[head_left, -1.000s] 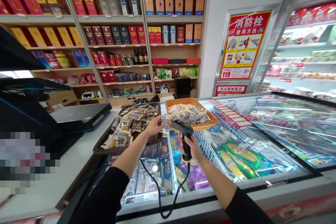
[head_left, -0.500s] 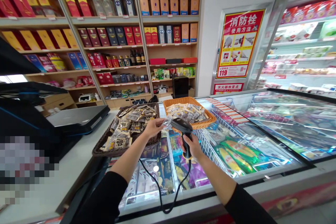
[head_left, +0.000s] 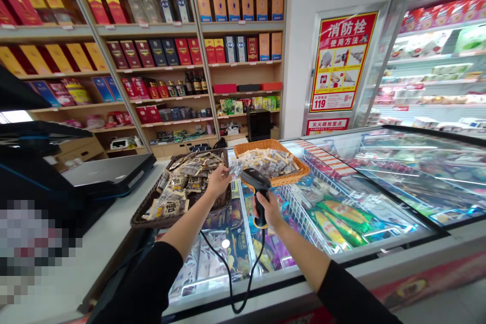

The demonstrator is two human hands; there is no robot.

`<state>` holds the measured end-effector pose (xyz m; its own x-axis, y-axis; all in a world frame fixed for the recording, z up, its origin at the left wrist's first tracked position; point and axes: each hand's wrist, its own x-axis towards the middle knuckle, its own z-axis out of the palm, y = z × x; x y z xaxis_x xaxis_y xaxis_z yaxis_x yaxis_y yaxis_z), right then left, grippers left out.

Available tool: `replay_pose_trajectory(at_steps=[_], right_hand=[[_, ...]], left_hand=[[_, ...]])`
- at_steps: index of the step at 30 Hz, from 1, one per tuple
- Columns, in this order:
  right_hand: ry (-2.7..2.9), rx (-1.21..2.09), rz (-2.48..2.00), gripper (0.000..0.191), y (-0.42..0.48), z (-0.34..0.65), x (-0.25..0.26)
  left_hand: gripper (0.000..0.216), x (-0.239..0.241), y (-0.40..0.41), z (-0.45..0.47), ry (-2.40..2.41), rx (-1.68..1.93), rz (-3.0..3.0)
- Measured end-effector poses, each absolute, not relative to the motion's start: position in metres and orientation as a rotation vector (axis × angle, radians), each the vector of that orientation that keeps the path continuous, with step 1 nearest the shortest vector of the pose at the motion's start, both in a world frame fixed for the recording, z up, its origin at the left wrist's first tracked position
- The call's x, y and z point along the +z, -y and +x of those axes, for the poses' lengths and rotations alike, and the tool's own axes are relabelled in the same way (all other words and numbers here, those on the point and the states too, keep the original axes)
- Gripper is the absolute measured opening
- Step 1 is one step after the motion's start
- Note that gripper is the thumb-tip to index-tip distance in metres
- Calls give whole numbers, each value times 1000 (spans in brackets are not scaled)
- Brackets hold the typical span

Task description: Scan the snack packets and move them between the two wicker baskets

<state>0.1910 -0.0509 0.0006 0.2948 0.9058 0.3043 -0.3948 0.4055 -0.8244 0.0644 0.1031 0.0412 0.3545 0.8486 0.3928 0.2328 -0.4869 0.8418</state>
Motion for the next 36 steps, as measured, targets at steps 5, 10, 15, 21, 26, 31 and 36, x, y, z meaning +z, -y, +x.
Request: replay_pose_trajectory(at_steps=[5, 10, 15, 21, 26, 31, 36], right_hand=[[843, 979, -684, 31, 53, 185, 5], [879, 987, -663, 30, 54, 186, 5], [915, 984, -650, 29, 52, 185, 3], [851, 987, -650, 32, 55, 197, 1], [708, 969, -705, 36, 62, 252, -3], [529, 951, -679, 40, 70, 293, -15], [413, 995, -590, 40, 69, 295, -19]], left_hand=[[24, 42, -101, 64, -931, 1138, 1970], [24, 45, -98, 65, -944, 1145, 1978], [22, 47, -96, 64, -922, 1119, 2006], [19, 41, -99, 61, -940, 1124, 2017], [16, 51, -97, 65, -800, 1088, 2027], [22, 74, -97, 110, -794, 987, 2229], [18, 65, -105, 164, -769, 825, 2205]])
